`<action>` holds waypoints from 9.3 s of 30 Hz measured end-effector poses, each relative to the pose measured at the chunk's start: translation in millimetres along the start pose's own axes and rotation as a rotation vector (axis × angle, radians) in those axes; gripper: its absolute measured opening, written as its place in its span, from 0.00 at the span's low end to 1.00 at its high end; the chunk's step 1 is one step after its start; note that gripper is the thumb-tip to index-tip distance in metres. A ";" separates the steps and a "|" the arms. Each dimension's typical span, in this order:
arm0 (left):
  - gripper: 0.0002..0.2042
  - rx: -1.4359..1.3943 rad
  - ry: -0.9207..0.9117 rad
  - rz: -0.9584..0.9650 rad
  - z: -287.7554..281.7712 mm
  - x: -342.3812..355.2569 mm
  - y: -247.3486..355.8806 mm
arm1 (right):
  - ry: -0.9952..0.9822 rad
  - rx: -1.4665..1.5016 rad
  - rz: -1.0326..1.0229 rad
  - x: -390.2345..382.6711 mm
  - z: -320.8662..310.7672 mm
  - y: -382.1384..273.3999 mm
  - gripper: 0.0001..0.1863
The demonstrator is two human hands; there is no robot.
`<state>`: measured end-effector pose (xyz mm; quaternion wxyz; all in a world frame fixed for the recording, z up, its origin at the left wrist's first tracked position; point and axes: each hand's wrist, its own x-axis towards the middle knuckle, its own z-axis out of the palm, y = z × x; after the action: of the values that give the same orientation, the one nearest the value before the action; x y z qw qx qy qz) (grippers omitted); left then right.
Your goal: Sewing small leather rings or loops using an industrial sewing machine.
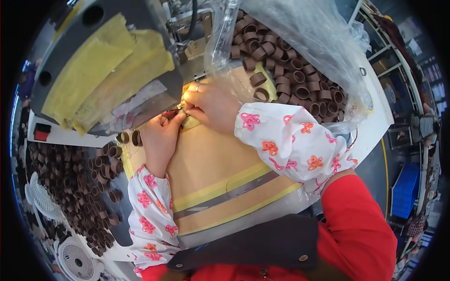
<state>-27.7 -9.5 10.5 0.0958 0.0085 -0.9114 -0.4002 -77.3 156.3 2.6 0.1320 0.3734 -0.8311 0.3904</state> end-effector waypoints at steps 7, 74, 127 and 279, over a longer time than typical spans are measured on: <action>0.11 -0.091 -0.203 0.097 -13.3 -29.0 -4.6 | -0.206 0.181 0.117 -26.7 -11.8 -25.4 0.07; 0.09 -0.058 -0.008 0.020 -3.2 -3.2 -5.9 | -0.121 -0.123 0.096 0.9 -6.7 -12.2 0.05; 0.09 -0.068 0.045 0.120 -2.9 -25.3 4.1 | -0.100 -0.053 -0.144 -6.0 -26.0 -18.9 0.05; 0.10 -0.024 0.029 0.096 -1.7 -2.8 -11.1 | -0.135 -0.138 0.124 1.6 -10.4 -18.8 0.04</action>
<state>-25.2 -18.0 3.1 0.1283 -0.0303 -0.9044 -0.4058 -65.6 155.3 20.6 0.0767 0.3370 -0.8845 0.3134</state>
